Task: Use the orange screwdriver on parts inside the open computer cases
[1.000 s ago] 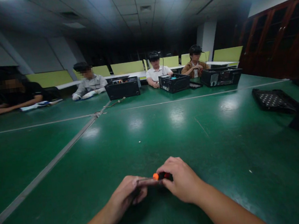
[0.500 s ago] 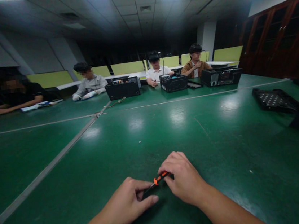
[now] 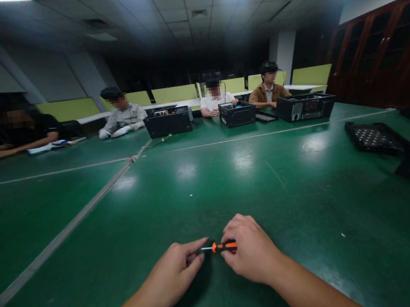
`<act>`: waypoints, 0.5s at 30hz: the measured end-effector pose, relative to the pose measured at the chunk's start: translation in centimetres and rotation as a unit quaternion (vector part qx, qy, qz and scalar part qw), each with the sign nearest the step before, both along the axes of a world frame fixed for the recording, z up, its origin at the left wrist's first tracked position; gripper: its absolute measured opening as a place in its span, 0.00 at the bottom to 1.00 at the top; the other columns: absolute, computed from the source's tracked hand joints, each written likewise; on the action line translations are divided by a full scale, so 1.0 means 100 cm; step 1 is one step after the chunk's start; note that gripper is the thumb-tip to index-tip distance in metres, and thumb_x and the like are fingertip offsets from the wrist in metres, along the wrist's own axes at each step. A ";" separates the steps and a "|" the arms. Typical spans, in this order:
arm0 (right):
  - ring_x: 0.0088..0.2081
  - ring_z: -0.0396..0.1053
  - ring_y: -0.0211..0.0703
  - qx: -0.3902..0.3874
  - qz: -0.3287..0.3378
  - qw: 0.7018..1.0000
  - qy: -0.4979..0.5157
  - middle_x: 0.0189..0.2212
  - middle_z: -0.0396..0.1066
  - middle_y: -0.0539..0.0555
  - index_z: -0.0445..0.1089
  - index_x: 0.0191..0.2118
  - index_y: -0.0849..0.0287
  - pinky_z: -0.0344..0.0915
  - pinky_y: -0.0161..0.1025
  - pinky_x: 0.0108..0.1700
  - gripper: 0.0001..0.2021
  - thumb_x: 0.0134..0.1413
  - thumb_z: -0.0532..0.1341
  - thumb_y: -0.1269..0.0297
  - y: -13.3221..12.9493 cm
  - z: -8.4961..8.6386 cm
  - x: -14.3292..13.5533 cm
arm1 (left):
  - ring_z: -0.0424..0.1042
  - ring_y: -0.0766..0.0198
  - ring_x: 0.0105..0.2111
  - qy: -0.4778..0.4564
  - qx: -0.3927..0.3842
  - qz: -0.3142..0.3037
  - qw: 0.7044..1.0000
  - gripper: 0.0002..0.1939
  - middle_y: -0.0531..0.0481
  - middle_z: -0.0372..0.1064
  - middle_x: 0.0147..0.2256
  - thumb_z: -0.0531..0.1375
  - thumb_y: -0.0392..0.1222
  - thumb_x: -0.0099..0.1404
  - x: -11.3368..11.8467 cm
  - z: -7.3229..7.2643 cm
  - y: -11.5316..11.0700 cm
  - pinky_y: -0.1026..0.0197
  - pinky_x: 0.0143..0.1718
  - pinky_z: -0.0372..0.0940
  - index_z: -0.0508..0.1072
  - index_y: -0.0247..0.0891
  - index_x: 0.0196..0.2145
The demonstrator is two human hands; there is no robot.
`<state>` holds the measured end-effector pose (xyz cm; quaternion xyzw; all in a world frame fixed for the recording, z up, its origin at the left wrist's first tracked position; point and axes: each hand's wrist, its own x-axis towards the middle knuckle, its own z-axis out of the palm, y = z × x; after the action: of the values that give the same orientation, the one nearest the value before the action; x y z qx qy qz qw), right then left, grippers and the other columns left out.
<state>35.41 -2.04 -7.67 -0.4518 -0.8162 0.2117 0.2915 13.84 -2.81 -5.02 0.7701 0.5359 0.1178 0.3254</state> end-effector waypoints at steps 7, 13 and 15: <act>0.49 0.65 0.47 0.076 -0.033 0.996 -0.017 0.44 0.74 0.51 0.78 0.37 0.51 0.58 0.46 0.53 0.16 0.45 0.64 0.80 0.000 0.001 0.005 | 0.55 0.70 0.19 -0.031 -0.173 -0.110 0.978 0.23 0.59 0.58 0.19 0.62 0.51 0.61 0.001 0.015 -0.017 0.67 0.19 0.46 0.76 0.37 0.50; 0.47 0.67 0.45 0.000 0.013 1.000 0.010 0.42 0.75 0.52 0.78 0.39 0.53 0.62 0.43 0.50 0.09 0.52 0.66 0.72 0.001 0.001 0.001 | 0.47 0.71 0.19 -0.276 -0.177 -0.113 0.938 0.46 0.60 0.52 0.22 0.59 0.67 0.58 -0.007 0.000 -0.008 0.67 0.21 0.47 0.62 0.31 0.64; 0.45 0.68 0.46 -0.020 0.022 0.999 0.015 0.40 0.76 0.52 0.78 0.36 0.54 0.63 0.43 0.49 0.04 0.54 0.67 0.66 -0.001 0.002 -0.001 | 0.48 0.70 0.19 -0.243 -0.125 -0.039 0.961 0.44 0.60 0.50 0.22 0.56 0.63 0.62 -0.007 -0.004 -0.003 0.67 0.21 0.47 0.58 0.29 0.65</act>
<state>35.27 -2.13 -7.50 -0.4367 -0.8168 0.2412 0.2897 13.17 -3.12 -5.40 0.6919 0.4203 0.2209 0.5439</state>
